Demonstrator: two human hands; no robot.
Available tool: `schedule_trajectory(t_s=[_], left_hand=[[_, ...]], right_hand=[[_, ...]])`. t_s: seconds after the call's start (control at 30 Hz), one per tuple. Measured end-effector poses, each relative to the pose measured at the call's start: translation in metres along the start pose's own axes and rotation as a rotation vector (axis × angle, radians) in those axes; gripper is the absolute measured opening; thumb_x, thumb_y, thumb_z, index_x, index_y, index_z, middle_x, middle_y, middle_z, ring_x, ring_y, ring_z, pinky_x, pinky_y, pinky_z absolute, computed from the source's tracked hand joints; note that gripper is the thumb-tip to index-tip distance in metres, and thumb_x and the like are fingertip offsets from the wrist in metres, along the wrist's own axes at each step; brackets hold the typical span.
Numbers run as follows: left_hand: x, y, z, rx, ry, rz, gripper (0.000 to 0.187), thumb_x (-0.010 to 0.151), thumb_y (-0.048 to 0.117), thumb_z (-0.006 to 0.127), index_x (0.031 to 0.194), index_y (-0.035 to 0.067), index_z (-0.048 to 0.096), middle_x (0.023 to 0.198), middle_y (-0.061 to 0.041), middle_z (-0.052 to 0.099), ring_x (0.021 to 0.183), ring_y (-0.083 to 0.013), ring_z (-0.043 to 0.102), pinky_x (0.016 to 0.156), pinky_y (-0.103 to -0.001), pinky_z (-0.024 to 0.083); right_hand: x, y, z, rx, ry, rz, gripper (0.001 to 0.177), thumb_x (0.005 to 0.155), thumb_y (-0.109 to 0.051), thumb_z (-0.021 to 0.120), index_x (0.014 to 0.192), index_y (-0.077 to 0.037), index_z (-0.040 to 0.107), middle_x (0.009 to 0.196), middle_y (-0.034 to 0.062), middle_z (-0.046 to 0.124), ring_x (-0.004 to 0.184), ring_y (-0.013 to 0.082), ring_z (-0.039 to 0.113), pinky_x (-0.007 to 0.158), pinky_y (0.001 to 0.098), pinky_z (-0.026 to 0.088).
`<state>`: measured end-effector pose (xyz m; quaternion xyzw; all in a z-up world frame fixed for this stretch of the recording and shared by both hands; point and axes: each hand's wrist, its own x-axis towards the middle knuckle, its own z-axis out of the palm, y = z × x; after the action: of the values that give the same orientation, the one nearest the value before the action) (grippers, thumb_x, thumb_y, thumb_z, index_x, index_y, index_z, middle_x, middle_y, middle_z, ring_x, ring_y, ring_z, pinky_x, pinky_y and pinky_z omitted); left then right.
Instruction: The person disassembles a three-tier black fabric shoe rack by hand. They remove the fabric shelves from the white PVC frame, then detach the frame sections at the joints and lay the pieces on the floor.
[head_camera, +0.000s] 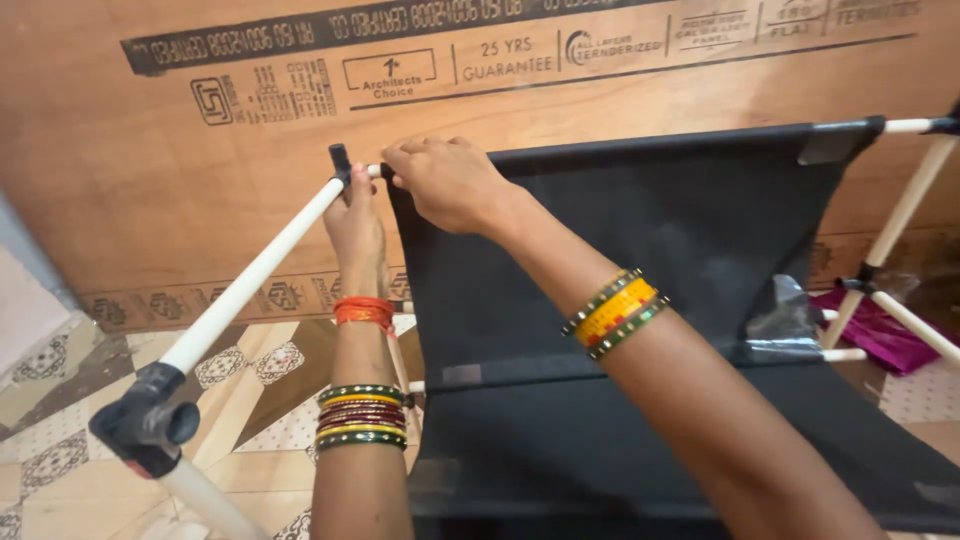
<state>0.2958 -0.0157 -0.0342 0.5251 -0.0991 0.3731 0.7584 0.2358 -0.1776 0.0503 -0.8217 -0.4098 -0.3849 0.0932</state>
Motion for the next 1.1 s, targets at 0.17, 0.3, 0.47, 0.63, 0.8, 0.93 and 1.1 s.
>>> schedule_trajectory(t_s=[0.17,0.3,0.47,0.63,0.8,0.93,1.1], left_hand=[[-0.001,0.003,0.004,0.042,0.015,-0.006,0.028,0.103,0.032,0.065,0.094,0.006,0.059,0.080,0.005,0.047,0.075,-0.0067,0.042,0.066,-0.025,0.036],[-0.003,0.007,0.002,0.023,-0.001,0.005,0.031,0.103,0.033,0.065,0.093,0.005,0.058,0.078,0.004,0.046,0.073,-0.0082,0.041,0.065,-0.026,0.036],[-0.007,0.007,0.006,-0.044,0.019,-0.008,0.031,0.102,0.031,0.068,0.093,0.004,0.059,0.079,0.004,0.046,0.073,-0.0090,0.040,0.065,-0.026,0.035],[-0.007,0.002,0.001,-0.135,-0.055,-0.028,0.024,0.102,0.028,0.067,0.099,0.004,0.062,0.082,0.005,0.045,0.077,-0.0080,0.039,0.067,-0.025,0.034],[-0.006,-0.008,-0.003,-0.204,-0.132,0.029,0.025,0.102,0.027,0.068,0.104,0.003,0.061,0.088,0.003,0.049,0.084,-0.0082,0.042,0.074,-0.024,0.037],[-0.008,-0.009,-0.002,-0.179,-0.155,0.046,0.027,0.102,0.028,0.067,0.106,0.003,0.059,0.093,0.002,0.053,0.090,-0.0075,0.047,0.082,-0.024,0.042],[-0.010,-0.001,0.000,-0.107,-0.041,0.055,0.028,0.102,0.030,0.066,0.104,0.003,0.062,0.093,0.001,0.058,0.090,-0.0088,0.050,0.083,-0.026,0.043]], right_hand=[[0.023,0.013,0.017,0.030,-0.245,0.203,0.015,0.099,-0.020,0.057,0.105,-0.008,0.065,0.097,0.0165,0.073,0.095,0.0393,0.069,0.077,0.0528,0.051],[0.010,0.018,0.025,0.042,-0.010,0.042,0.012,0.089,-0.009,0.062,0.100,-0.007,0.066,0.091,0.0136,0.073,0.088,0.0388,0.069,0.072,0.0517,0.052],[-0.005,0.016,0.029,0.019,0.218,-0.118,0.014,0.086,-0.002,0.063,0.099,-0.005,0.064,0.089,0.0123,0.070,0.084,0.0367,0.068,0.073,0.0487,0.053],[-0.012,0.015,0.019,0.009,0.223,-0.152,0.020,0.084,-0.006,0.065,0.104,-0.006,0.066,0.084,0.0130,0.069,0.080,0.0367,0.068,0.067,0.0488,0.052],[0.000,0.023,0.005,0.152,-0.055,0.023,0.013,0.092,-0.017,0.061,0.099,-0.011,0.070,0.089,0.0120,0.075,0.080,0.0383,0.068,0.067,0.0511,0.051],[0.008,0.029,-0.005,0.192,-0.170,0.039,0.018,0.098,-0.024,0.060,0.098,-0.012,0.073,0.084,0.0177,0.071,0.079,0.0402,0.067,0.069,0.0522,0.051],[-0.004,0.014,0.005,0.038,-0.009,0.038,0.012,0.093,-0.019,0.064,0.097,-0.013,0.072,0.080,0.0158,0.071,0.075,0.0388,0.066,0.063,0.0516,0.050]])
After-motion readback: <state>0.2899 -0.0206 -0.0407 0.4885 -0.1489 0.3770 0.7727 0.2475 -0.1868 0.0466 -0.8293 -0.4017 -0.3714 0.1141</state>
